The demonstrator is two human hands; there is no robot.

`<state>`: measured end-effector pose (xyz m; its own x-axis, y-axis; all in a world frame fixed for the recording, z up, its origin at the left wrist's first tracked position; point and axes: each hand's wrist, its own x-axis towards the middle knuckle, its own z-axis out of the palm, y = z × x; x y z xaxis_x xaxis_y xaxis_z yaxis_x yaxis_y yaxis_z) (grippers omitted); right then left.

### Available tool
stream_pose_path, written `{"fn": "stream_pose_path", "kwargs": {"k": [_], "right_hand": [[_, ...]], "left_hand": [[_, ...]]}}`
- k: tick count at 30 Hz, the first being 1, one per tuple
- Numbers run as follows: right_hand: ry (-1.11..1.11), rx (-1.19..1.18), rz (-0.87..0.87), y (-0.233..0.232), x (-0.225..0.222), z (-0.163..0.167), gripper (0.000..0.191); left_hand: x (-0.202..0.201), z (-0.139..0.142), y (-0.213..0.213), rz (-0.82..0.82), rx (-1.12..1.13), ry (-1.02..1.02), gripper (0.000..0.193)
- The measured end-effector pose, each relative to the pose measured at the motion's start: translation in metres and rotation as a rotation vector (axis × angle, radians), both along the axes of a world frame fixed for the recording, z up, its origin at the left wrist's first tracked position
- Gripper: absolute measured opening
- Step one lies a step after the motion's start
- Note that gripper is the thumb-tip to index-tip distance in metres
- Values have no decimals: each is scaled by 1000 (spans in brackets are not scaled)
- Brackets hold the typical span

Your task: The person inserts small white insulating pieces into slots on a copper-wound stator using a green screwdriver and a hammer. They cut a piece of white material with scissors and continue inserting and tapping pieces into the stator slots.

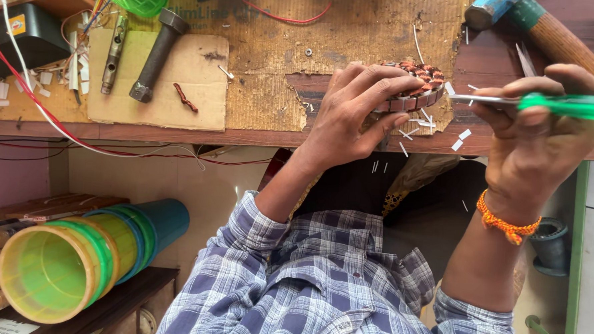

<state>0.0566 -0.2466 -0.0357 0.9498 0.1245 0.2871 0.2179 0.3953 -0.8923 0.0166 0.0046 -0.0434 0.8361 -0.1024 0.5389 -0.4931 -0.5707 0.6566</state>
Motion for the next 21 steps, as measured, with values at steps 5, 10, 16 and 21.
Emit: {"fn": "stream_pose_path", "kwargs": {"k": [5, 10, 16, 21], "right_hand": [[-156, -296, 99, -1, -9, 9, 57], [-204, -335, 151, 0, -7, 25, 60], [-391, -584, 198, 6, 3, 49, 47], [-385, -599, 239, 10, 8, 58, 38]], "left_hand": [[1, 1, -1, 7, 12, 25, 47], [1, 3, -1, 16, 17, 21, 46], [1, 7, 3, -22, 8, 53, 46], [2, 13, 6, -56, 16, 46, 48]]}}
